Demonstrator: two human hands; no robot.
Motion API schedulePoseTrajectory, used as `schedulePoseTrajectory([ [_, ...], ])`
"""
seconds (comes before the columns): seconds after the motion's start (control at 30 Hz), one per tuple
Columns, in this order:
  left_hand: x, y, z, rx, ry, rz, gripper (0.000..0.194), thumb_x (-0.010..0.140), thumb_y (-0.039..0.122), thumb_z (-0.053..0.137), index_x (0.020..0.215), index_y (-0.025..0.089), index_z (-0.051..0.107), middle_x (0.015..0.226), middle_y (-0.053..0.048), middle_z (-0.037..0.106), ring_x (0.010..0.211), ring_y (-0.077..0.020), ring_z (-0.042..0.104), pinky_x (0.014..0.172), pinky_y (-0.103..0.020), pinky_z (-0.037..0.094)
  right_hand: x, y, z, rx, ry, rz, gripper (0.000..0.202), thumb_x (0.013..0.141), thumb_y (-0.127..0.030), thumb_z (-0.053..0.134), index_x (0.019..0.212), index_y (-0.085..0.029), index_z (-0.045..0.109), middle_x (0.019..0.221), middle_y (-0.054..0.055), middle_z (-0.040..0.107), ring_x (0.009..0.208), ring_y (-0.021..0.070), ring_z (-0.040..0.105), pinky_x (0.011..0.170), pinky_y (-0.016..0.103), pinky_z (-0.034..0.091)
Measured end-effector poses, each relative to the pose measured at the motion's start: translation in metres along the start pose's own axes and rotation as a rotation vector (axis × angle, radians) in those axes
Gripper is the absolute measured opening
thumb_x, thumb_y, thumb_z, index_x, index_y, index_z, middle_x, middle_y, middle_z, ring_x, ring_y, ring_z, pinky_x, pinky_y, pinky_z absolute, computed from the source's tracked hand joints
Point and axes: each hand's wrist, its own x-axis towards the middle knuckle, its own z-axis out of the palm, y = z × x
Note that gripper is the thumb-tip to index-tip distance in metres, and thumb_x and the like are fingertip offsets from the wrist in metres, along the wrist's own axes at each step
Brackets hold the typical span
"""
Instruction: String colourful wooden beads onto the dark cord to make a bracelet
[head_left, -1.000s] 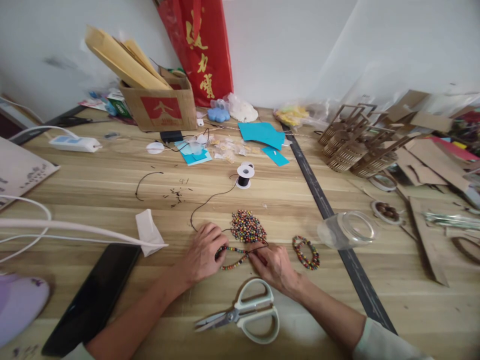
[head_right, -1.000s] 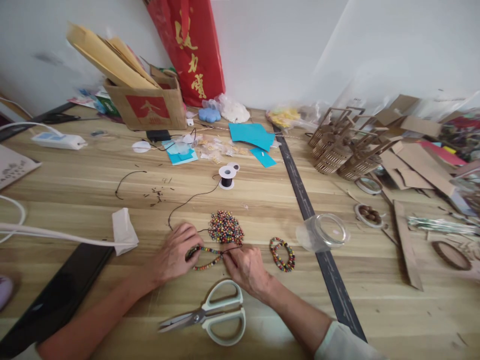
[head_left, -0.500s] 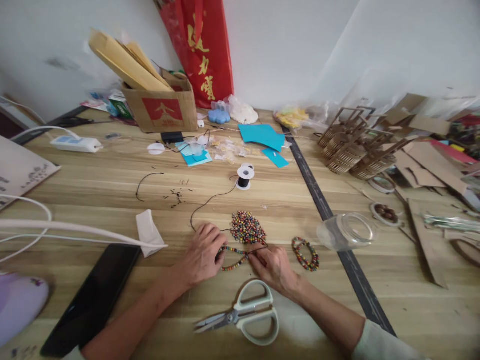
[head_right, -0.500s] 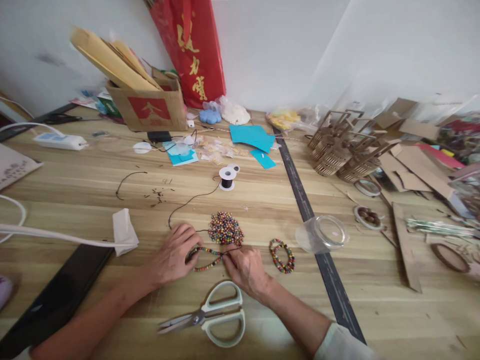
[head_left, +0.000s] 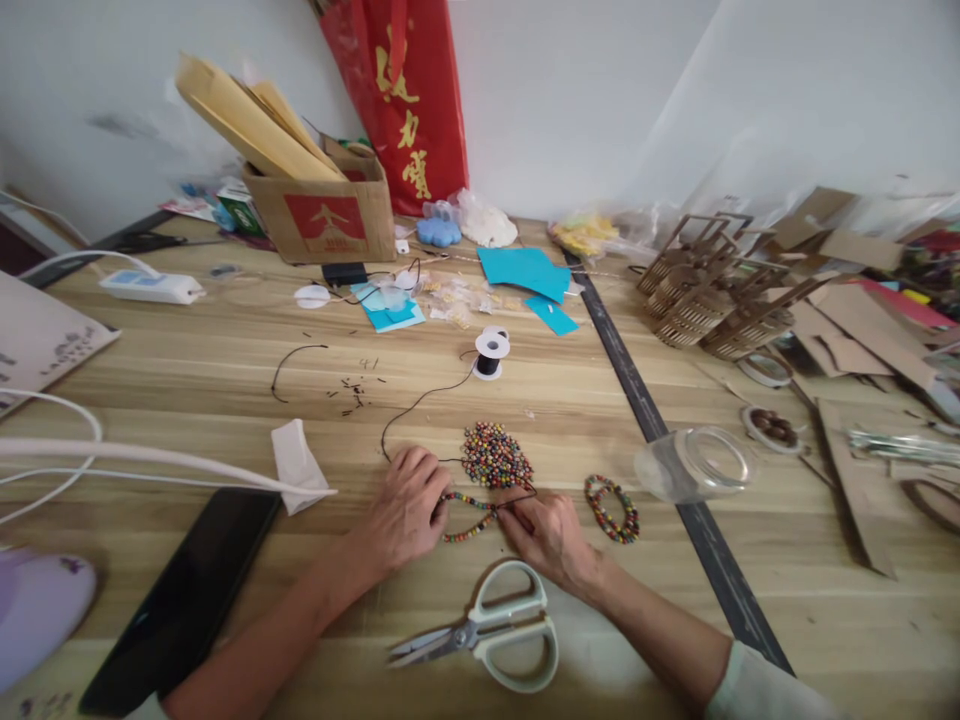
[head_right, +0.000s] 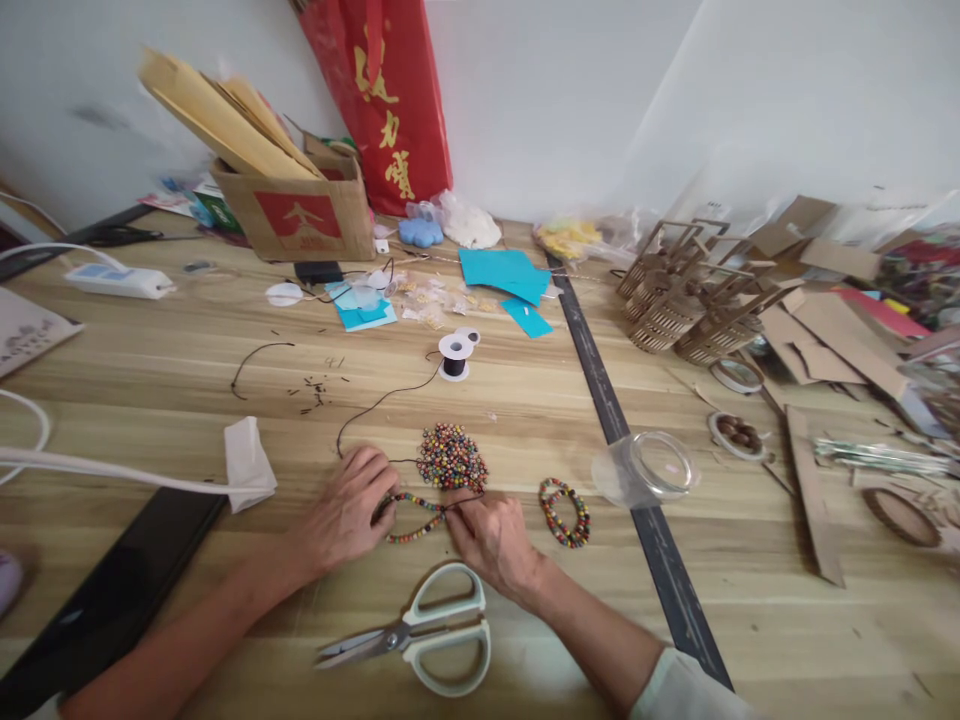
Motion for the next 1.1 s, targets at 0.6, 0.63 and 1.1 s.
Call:
schedulePoseTrajectory([
  [0.6,0.001,-0.01,0.0,-0.238,0.081,-0.041,0.013,0.075,0.006,0.06,0.077,0.018,0.057,0.082,-0.005,0.06,0.091,-0.0236,0.05,0.083,-0.038,0.046,0.001,0.0,-0.002,-0.003,-0.01,-0.018,0.025,0.093,-0.021,0.048,0.081,-0.017,0.069,0.053,0.001,0.061,0.047,0.011,0.053,0.052,0.021,0.03],
  [0.63,0.001,-0.012,-0.001,-0.275,0.077,-0.044,0.013,0.075,0.006,0.06,0.076,0.018,0.058,0.081,-0.004,0.06,0.09,-0.0228,0.05,0.082,-0.036,0.046,0.001,0.0,-0.002,-0.008,-0.009,-0.016,0.025,0.093,-0.022,0.048,0.08,-0.017,0.069,0.052,0.001,0.061,0.046,0.011,0.053,0.052,0.021,0.03],
  [1.1,0.004,-0.034,-0.008,-0.476,-0.036,-0.032,0.025,0.087,0.015,0.051,0.069,0.018,0.068,0.078,-0.004,0.06,0.087,-0.02,0.053,0.082,-0.034,0.044,0.0,0.001,0.0,0.02,0.02,-0.026,0.021,0.091,-0.019,0.049,0.085,-0.017,0.07,0.054,0.0,0.061,0.047,0.0105,0.053,0.053,0.022,0.028],
])
